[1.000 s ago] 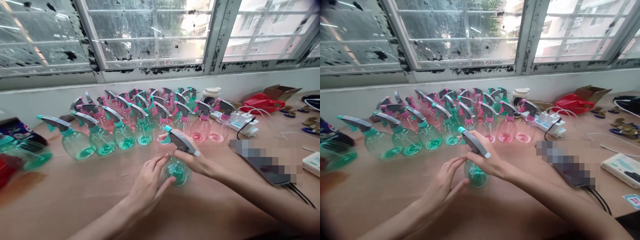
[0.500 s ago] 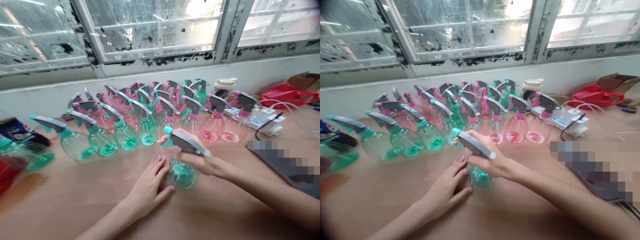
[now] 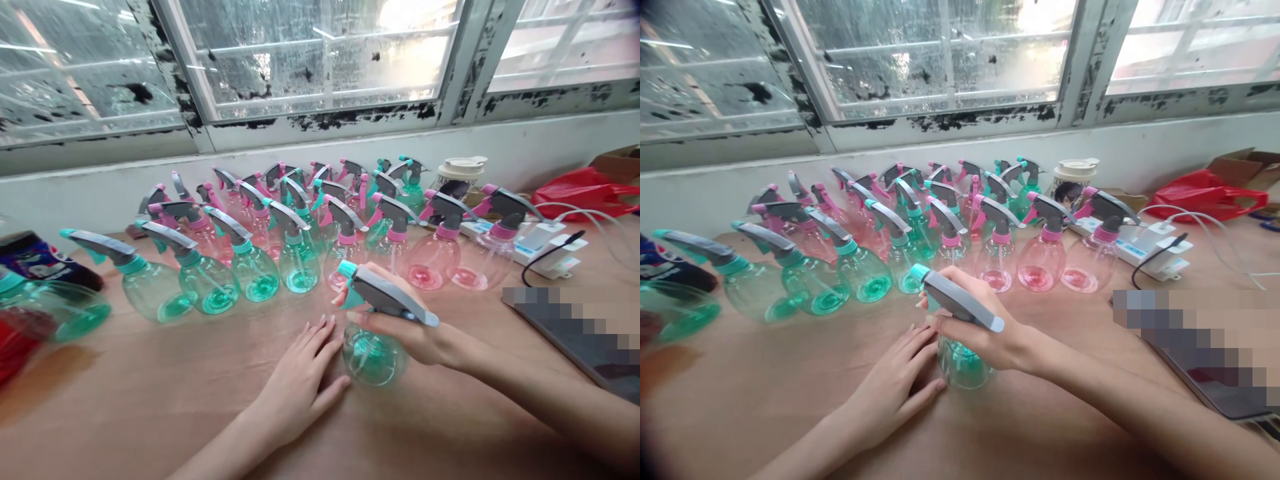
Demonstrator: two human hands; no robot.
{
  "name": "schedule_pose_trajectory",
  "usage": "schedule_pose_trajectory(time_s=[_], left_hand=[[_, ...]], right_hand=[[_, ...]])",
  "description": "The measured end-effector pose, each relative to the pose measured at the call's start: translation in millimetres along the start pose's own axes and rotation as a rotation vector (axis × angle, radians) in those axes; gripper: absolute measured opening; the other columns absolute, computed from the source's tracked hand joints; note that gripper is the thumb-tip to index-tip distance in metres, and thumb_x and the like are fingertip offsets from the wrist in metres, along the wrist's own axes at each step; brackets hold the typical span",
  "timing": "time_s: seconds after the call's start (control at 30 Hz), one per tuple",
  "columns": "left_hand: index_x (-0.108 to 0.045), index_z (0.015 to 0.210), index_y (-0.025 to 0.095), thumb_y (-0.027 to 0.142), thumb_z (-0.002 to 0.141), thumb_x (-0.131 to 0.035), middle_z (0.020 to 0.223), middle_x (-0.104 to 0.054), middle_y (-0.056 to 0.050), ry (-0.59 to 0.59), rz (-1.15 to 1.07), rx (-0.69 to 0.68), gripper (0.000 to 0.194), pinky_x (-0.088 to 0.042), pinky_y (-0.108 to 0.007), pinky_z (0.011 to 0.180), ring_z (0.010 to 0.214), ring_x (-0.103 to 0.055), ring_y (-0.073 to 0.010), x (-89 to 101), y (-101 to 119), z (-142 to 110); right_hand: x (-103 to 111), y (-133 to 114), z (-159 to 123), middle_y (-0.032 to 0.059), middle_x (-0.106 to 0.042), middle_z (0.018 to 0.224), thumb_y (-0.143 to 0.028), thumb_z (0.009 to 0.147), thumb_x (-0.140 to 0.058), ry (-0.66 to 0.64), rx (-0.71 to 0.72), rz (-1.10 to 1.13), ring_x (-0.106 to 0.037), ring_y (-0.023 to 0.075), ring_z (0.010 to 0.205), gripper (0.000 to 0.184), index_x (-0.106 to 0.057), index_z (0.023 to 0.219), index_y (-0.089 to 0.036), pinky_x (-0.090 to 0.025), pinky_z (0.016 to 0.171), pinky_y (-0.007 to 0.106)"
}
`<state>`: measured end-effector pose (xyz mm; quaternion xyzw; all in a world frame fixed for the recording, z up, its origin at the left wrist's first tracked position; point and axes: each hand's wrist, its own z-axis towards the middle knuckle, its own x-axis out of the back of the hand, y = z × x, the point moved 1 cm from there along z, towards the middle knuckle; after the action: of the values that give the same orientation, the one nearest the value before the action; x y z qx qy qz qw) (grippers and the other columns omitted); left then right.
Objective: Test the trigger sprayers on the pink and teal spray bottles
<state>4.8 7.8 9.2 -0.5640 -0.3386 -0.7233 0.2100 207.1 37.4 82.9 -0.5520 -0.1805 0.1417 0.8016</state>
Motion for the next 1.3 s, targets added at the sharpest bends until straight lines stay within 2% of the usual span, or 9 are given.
schedule_pose_trajectory(time_s=[0.1,0.17,0.33,0.63,1.07,1.23,1.3], left_hand=[[-0.049,0.138,0.016,0.038,0.096,-0.056,0.153,-0.038,-0.016,-0.006,0.015,-0.009,0.048,-0.029,-0.055,0.114,0.142,-0.033,-0.0325,-0.2,-0.1,0.2],[-0.049,0.139,0.015,0.038,0.097,-0.055,0.153,-0.038,-0.016,-0.009,0.03,-0.012,0.047,-0.029,-0.055,0.114,0.142,-0.033,-0.0324,0.2,0.2,0.0],[-0.046,0.14,0.014,0.038,0.098,-0.054,0.154,-0.036,-0.017,-0.016,0.036,-0.018,0.049,-0.029,-0.054,0.115,0.143,-0.029,-0.0316,0.5,0.5,-0.5],[-0.043,0.142,0.015,0.039,0.099,-0.053,0.154,-0.036,-0.016,0.007,0.023,-0.021,0.051,-0.029,-0.053,0.115,0.144,-0.027,-0.0301,-1.9,-1.9,-1.1],[-0.048,0.138,0.017,0.037,0.098,-0.054,0.153,-0.038,-0.015,0.021,0.019,-0.011,0.045,-0.03,-0.053,0.115,0.143,-0.03,-0.0304,-0.6,0.7,-1.2],[-0.049,0.138,0.015,0.037,0.098,-0.055,0.153,-0.038,-0.016,0.006,0.031,-0.004,0.046,-0.029,-0.053,0.115,0.144,-0.03,-0.0306,0.3,0.6,0.5],[-0.049,0.137,0.016,0.038,0.098,-0.054,0.153,-0.039,-0.015,0.007,0.028,-0.004,0.045,-0.029,-0.053,0.115,0.144,-0.029,-0.0304,0.2,0.6,0.4]], right_hand=[[0.2,0.4,-0.1,0.0002,-0.061,0.088,-0.018,0.08,-0.06,0.009,0.036,-0.024,-0.057,0.0139,0.072,0.012,-0.055,0.09,-0.022,-0.048,0.066,0.025],[1.1,0.8,-0.2,-0.0004,-0.06,0.085,-0.017,0.08,-0.06,0.013,0.053,-0.05,-0.055,0.013,0.067,0.013,-0.055,0.091,-0.022,-0.046,0.063,0.025],[3.3,4.3,-1.0,-0.0031,-0.059,0.074,-0.015,0.082,-0.056,-0.009,0.09,-0.13,-0.049,0.0119,0.052,0.029,-0.058,0.11,-0.025,-0.044,0.055,0.026],[2.9,3.7,-2.4,-0.0007,-0.066,0.08,-0.013,0.082,-0.054,-0.004,0.162,-0.155,-0.058,0.0157,0.059,0.043,-0.059,0.123,-0.026,-0.051,0.064,0.031],[2.9,3.7,-1.1,0.0018,-0.067,0.108,-0.011,0.08,-0.053,-0.029,0.175,-0.104,-0.064,0.0178,0.078,0.045,-0.063,0.121,-0.029,-0.051,0.074,0.033],[3.7,3.3,-0.5,0.0013,-0.067,0.113,-0.007,0.078,-0.053,-0.037,0.2,-0.079,-0.064,0.0197,0.093,0.046,-0.064,0.118,-0.028,-0.05,0.082,0.034],[4.1,2.8,-0.6,0.0014,-0.067,0.11,-0.006,0.077,-0.052,-0.044,0.186,-0.07,-0.064,0.019,0.089,0.045,-0.064,0.115,-0.027,-0.05,0.079,0.033]])
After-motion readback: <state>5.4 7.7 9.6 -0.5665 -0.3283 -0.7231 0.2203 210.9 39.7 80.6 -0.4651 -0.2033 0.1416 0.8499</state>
